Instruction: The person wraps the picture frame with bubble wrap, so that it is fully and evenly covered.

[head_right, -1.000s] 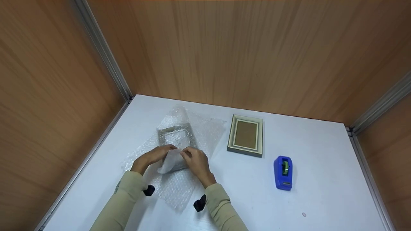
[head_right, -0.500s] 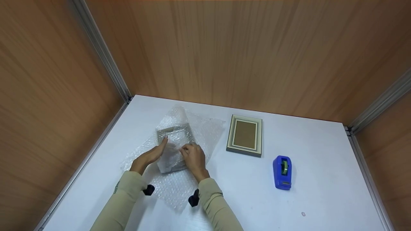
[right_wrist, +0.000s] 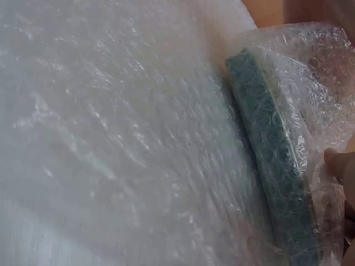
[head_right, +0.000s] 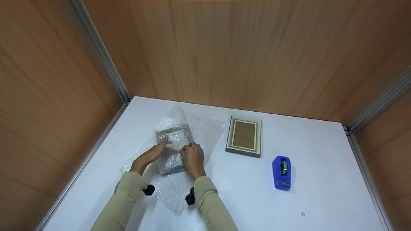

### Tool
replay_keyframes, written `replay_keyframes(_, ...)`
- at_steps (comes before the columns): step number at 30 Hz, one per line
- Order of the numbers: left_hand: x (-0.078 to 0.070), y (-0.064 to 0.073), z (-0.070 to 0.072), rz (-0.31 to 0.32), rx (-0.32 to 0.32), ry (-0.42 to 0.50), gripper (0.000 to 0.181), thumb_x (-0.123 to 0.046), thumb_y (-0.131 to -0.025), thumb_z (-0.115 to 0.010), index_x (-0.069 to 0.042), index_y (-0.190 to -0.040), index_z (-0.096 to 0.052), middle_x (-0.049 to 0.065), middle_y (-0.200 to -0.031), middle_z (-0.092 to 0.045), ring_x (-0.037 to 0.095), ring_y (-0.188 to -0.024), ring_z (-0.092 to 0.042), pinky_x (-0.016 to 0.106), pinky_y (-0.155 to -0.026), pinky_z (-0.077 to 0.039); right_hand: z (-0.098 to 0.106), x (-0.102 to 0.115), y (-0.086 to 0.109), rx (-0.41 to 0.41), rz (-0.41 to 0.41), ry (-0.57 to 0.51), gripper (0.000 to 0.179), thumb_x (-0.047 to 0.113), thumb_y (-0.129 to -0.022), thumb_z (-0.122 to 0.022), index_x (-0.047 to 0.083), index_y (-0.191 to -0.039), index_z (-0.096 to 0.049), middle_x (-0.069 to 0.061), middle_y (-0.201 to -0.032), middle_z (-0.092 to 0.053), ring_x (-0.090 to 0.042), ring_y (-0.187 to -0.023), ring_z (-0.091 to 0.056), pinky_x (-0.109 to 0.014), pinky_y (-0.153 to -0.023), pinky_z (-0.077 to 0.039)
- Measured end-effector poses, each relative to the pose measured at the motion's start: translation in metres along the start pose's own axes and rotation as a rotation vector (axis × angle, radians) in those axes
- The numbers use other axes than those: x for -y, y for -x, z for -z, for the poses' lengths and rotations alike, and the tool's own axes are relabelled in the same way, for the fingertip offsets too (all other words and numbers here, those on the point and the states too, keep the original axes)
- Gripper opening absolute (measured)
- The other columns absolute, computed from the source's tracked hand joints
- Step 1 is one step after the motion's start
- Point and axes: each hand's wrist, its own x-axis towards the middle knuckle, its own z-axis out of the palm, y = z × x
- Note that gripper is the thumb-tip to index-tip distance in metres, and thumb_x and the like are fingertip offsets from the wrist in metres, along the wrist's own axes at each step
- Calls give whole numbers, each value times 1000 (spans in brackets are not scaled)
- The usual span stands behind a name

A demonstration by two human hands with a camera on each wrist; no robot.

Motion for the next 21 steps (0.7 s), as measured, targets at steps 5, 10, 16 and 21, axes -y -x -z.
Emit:
replay_keyframes(5,1,-10,-2,-32,-87,-3,83,-75,-84,-11,-22,-147,-24,5,-151,-22,30,-139,-16,48,-112,-12,-5,0,1,-44,40,79,12,23,-76,-74,12,-77,-71,-4,-87,-62,-23,-79,-56,-38,-68,-47)
replay_keyframes(10,1,-17,-1,-39,-139,-25,83,-73,-86,-8,-19,-146,-26,4,-151,-24,28,-139,-17,43,-113,-13,-11,0,2,-73,70,155,12,23,-74,-75,13,-75,-68,-4,-85,-60,-23,-77,-54,-39,-63,-45)
replay_keyframes(16,-6,-24,5,-64,-152,-82,76,-64,-92,-9,-15,-145,-28,6,-150,-27,29,-138,-19,42,-113,-15,-13,3,1,-67,52,216,14,23,-76,-73,13,-80,-65,-4,-85,-58,-24,-78,-52,-40,-62,-44)
replay_keyframes(21,-11,-31,14,-40,-150,-119,75,-64,-91,-9,-17,-145,-29,14,-144,-36,36,-132,-30,47,-108,-26,-16,7,1,-24,14,186,17,19,-79,-71,17,-91,-59,-4,-93,-54,-24,-79,-49,-39,-64,-40)
